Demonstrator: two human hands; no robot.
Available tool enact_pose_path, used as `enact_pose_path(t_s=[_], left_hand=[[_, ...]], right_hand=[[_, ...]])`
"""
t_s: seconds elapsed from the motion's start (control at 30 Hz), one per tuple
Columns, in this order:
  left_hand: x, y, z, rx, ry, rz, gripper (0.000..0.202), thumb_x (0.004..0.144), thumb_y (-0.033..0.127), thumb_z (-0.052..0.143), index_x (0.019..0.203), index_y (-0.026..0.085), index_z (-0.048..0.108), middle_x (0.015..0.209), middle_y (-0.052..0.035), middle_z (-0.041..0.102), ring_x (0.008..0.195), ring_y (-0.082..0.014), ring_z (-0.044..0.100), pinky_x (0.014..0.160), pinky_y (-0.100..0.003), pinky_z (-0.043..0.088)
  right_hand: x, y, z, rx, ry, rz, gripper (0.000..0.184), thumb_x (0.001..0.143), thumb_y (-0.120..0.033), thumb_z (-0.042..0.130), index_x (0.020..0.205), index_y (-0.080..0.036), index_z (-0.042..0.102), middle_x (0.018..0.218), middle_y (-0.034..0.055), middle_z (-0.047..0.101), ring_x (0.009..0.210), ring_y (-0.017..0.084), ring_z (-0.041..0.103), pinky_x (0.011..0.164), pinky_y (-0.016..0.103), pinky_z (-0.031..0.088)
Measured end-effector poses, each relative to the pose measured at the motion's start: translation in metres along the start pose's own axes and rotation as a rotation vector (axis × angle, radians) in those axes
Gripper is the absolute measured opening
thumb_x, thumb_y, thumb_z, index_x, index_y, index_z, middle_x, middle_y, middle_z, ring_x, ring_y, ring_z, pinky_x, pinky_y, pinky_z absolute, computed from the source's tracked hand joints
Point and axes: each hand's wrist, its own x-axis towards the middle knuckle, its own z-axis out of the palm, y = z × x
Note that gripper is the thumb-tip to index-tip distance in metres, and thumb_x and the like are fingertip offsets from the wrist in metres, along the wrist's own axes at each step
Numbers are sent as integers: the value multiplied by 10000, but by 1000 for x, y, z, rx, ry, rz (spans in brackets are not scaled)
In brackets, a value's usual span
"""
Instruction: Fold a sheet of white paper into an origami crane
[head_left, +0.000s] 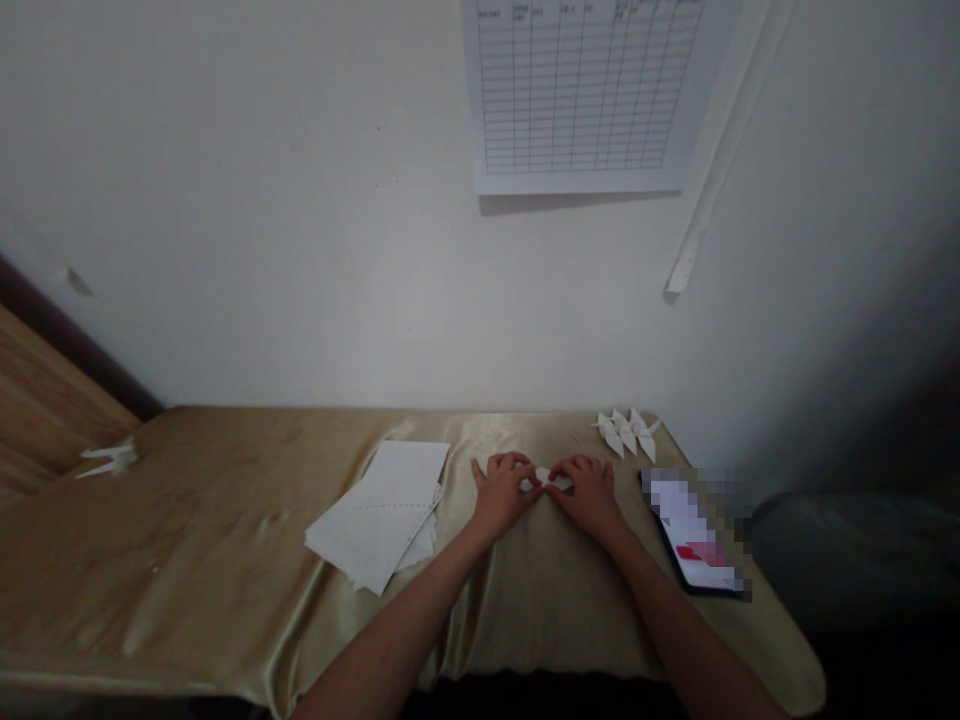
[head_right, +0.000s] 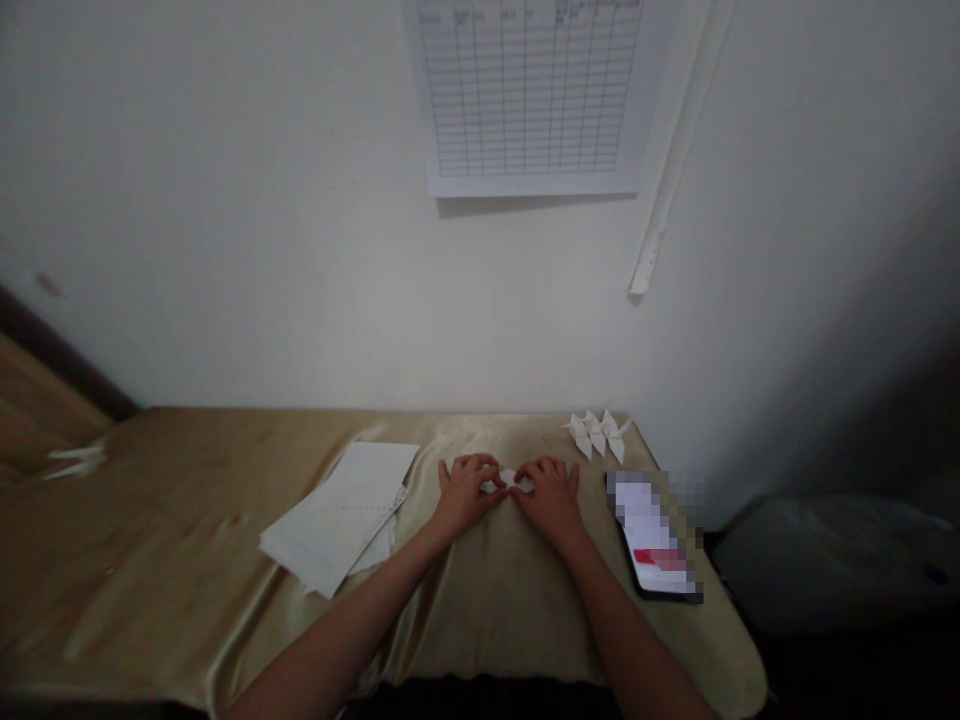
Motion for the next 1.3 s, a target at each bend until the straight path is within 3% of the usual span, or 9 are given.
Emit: enact_pose_path(t_s=[0.17,0.3,0.47,0.77,0.97,1.17,1.3], left_hand=[[3,0,0,-9,-17,-29,117,841,415,705,937,347,703,1297,45,587,1297,-280,407,1119,-755,4],[4,-3,-4,-32,-65,-31,110,843,334,690,947,368,703,1308,65,597,1308,-271,405,1122,-744,24],[6,-10,-11,-54,-122,-18,215,852,263,652,996,410,714,1340,76,599,1319,-255,415,1136,-717,39],[1,-15,-19,3,-207,31,381,905,207,562,1178,454,660,1425,54,548,1358,-257,382,1146,-714,45],[-5,-18,-13,43,-148,114,439,934,163,502,1237,456,622,1436,41,532,1363,-248,367,1144,-717,43],[-5,-13,-14,82,-39,124,413,931,281,585,1301,463,587,1529,14,421,1391,-296,324,1139,-699,143],[-6,-12,-15,113,-11,138,378,934,335,595,1282,482,604,1527,9,413,1389,-307,325,1143,-696,133]], right_hand=[[2,1,-1,22,-32,33,197,823,-403,665,996,-318,705,1146,30,635,1233,291,449,1137,586,89],[3,5,-2,53,-43,31,211,811,-334,661,1015,-336,713,1128,10,646,1203,267,473,1118,514,160],[4,10,-7,76,-65,18,289,814,-260,610,1076,-330,710,1076,11,675,1142,249,515,1055,444,240],[4,14,-10,20,-70,-11,319,817,-245,605,1108,-321,711,1102,18,676,1116,231,528,1019,383,270],[1,14,-12,6,-50,-30,289,843,-298,594,1106,-313,714,1075,28,663,1095,238,519,1018,399,273],[-1,9,-9,-37,-17,-25,306,863,-377,598,1141,-290,690,1055,51,665,1085,267,509,1037,450,266],[-2,5,-7,-71,14,6,373,868,-410,597,1210,-276,665,1062,70,669,1093,294,498,1042,481,264]])
